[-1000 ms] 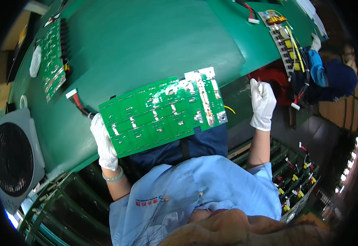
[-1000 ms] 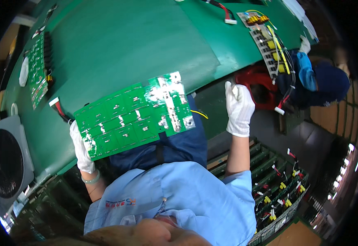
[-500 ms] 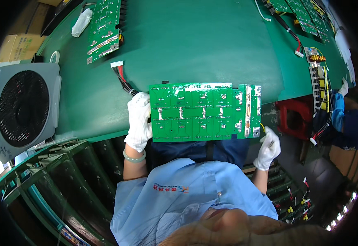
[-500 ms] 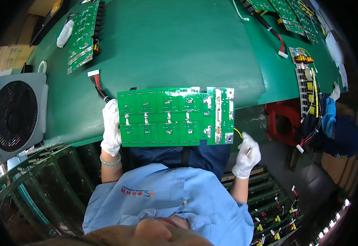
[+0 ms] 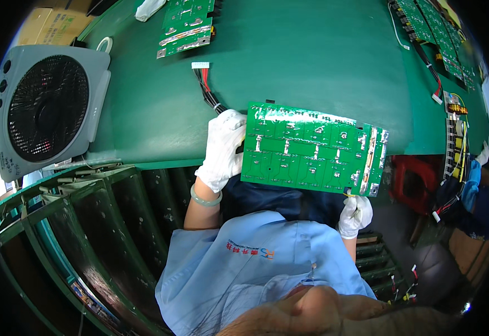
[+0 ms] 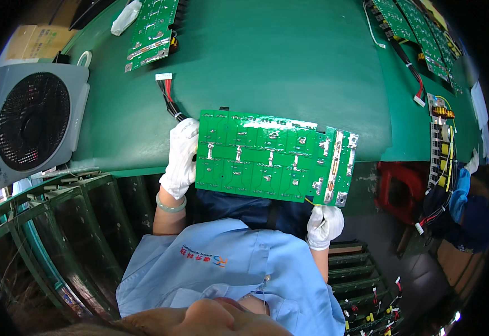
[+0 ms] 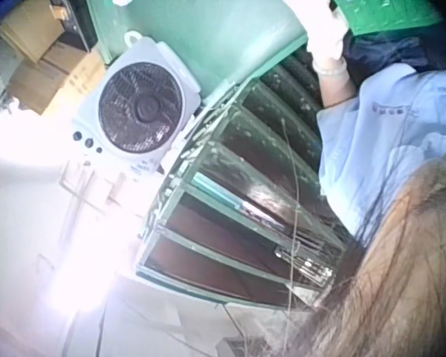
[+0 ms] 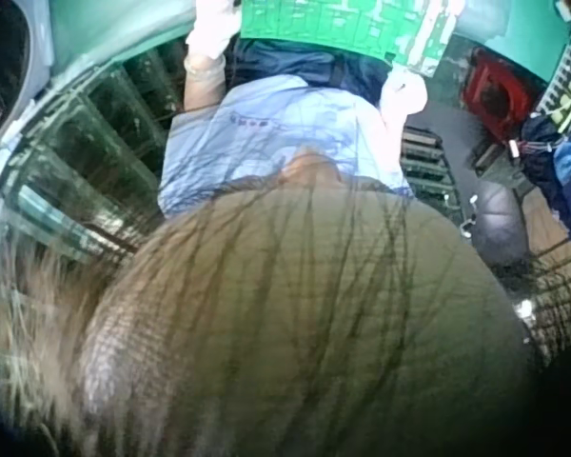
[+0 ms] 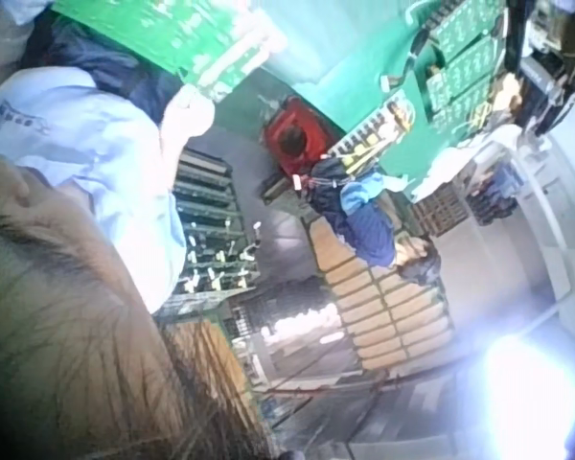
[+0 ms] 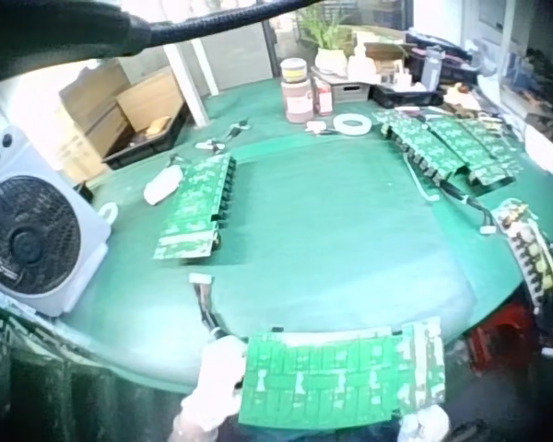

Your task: Manually assemble and inspect electronic components, including circuit boards and transformer units.

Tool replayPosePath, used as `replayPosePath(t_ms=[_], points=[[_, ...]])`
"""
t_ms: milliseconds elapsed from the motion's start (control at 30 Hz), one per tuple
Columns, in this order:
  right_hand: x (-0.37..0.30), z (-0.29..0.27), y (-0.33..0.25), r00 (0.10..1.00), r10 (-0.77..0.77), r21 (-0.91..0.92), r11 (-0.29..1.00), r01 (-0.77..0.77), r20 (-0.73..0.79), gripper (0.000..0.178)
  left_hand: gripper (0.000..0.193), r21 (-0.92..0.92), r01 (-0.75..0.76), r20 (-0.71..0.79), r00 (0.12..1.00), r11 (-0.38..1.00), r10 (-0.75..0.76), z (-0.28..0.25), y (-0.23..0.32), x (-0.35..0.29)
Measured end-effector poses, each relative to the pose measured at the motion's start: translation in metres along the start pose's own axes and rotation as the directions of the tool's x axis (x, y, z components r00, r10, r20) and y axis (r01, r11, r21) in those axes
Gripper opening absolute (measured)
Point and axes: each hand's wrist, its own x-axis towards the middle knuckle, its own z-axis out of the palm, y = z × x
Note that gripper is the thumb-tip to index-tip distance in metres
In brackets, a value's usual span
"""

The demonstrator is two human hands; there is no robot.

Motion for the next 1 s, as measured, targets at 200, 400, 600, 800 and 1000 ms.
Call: replayPosePath(t_ms=[200,400,600,800,1000], points=[[-0.001,0.008,-0.001,0.992,-0.113,-0.007,0.993,0.114,0.05,0.01,0.041,0.028,0.026,0.025,0.999,0.999,-0.027,-0.001,-0.001,-0.002],[0.008,0.006,-0.021,0.985,-0.159,0.061,0.986,0.156,0.062,0.019,0.038,-0.02,-0.057,-0.027,0.998,0.998,0.056,0.004,-0.007,0.001],[0.015,0.009,-0.033,0.966,-0.235,0.189,0.959,0.212,0.105,0.02,0.035,0.012,-0.021,0.008,1.0,1.0,0.021,-0.002,-0.002,0.003],[0.021,0.007,-0.045,0.936,-0.187,0.186,0.973,0.135,0.298,0.018,0.033,0.018,-0.039,-0.006,0.999,0.999,0.039,-0.002,-0.004,0.002],[0.008,0.022,-0.03,0.993,0.082,0.161,0.982,-0.095,0.085,0.01,0.031,-0.257,0.234,0.044,0.972,0.938,-0.231,0.001,0.0,0.003]])
